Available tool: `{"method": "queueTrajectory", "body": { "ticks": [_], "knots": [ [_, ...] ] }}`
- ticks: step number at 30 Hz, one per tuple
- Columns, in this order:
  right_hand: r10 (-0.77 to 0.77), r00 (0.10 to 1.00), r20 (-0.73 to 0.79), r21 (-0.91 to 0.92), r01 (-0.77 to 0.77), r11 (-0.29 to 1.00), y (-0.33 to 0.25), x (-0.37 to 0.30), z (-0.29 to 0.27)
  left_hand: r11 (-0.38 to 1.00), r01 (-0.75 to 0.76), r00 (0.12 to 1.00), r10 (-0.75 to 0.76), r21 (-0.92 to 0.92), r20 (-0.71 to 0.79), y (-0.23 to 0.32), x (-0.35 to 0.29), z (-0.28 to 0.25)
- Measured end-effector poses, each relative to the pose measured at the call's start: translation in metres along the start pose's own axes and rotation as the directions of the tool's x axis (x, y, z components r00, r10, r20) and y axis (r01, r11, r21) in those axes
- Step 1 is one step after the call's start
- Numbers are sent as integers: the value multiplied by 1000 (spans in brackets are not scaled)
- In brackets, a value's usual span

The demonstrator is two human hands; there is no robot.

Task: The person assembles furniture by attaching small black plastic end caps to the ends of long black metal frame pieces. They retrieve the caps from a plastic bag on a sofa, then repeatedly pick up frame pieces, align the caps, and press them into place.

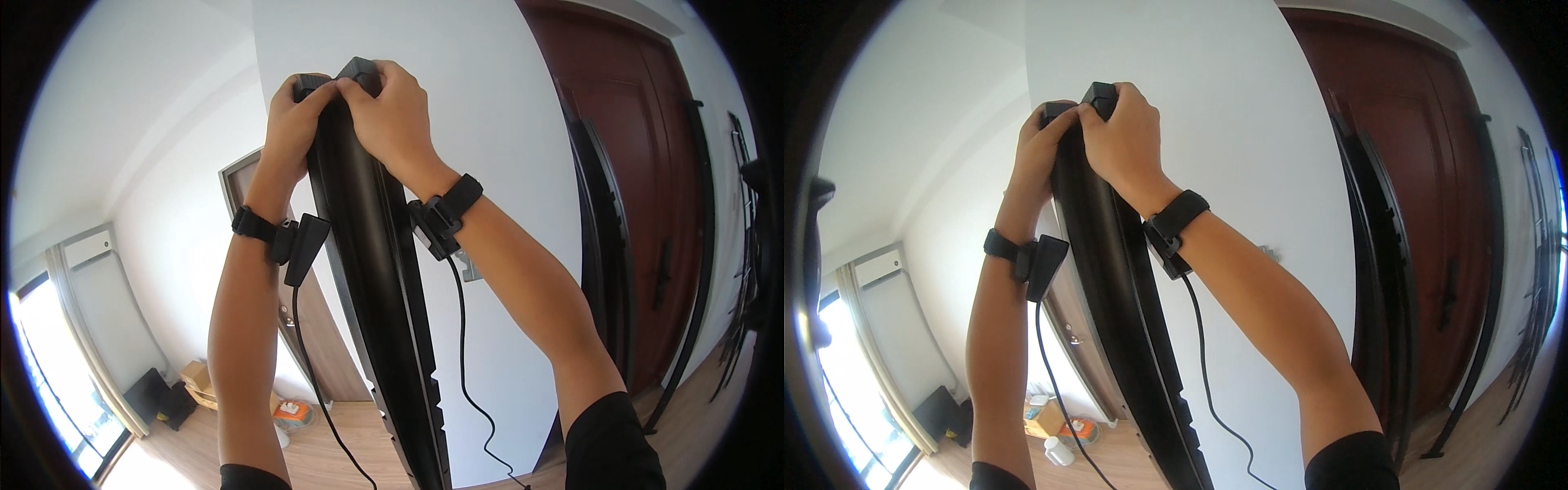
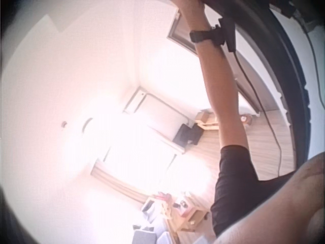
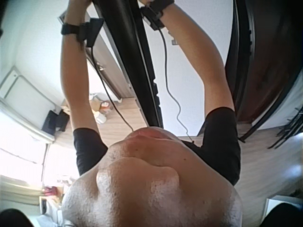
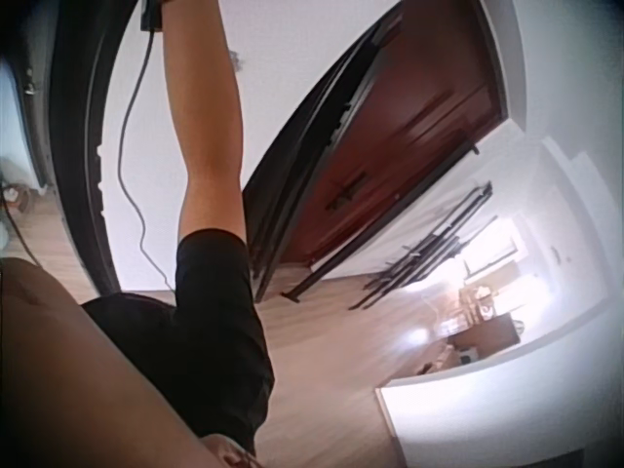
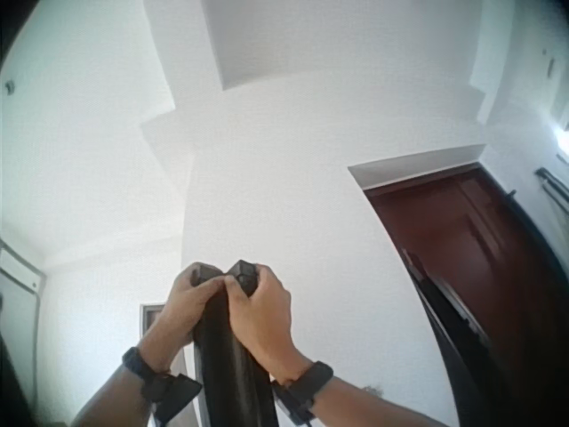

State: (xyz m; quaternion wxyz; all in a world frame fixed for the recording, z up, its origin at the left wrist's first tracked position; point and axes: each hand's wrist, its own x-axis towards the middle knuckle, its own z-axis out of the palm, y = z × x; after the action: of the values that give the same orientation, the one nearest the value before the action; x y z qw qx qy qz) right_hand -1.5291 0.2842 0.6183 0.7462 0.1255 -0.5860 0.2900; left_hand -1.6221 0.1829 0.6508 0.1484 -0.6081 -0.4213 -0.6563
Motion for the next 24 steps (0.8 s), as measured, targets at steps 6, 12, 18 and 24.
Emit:
{"method": "queueTrajectory", "body": {
  "ticks": [6,12,18,24],
  "knots": [
    [-16,1000,-20,19,17,1000,5,-4,-2,998,-62,998,62,-19,-5,-3,-7,5],
    [-52,998,-33,4,52,999,7,-4,-3,994,-112,993,113,-14,21,-5,-8,5],
    [-145,989,-35,-4,145,989,9,-5,-4,989,-144,988,146,-30,44,-7,-6,5],
    [-135,991,-17,98,136,986,12,-4,-6,983,-183,982,183,-7,52,-10,-4,5]
  ]
}}
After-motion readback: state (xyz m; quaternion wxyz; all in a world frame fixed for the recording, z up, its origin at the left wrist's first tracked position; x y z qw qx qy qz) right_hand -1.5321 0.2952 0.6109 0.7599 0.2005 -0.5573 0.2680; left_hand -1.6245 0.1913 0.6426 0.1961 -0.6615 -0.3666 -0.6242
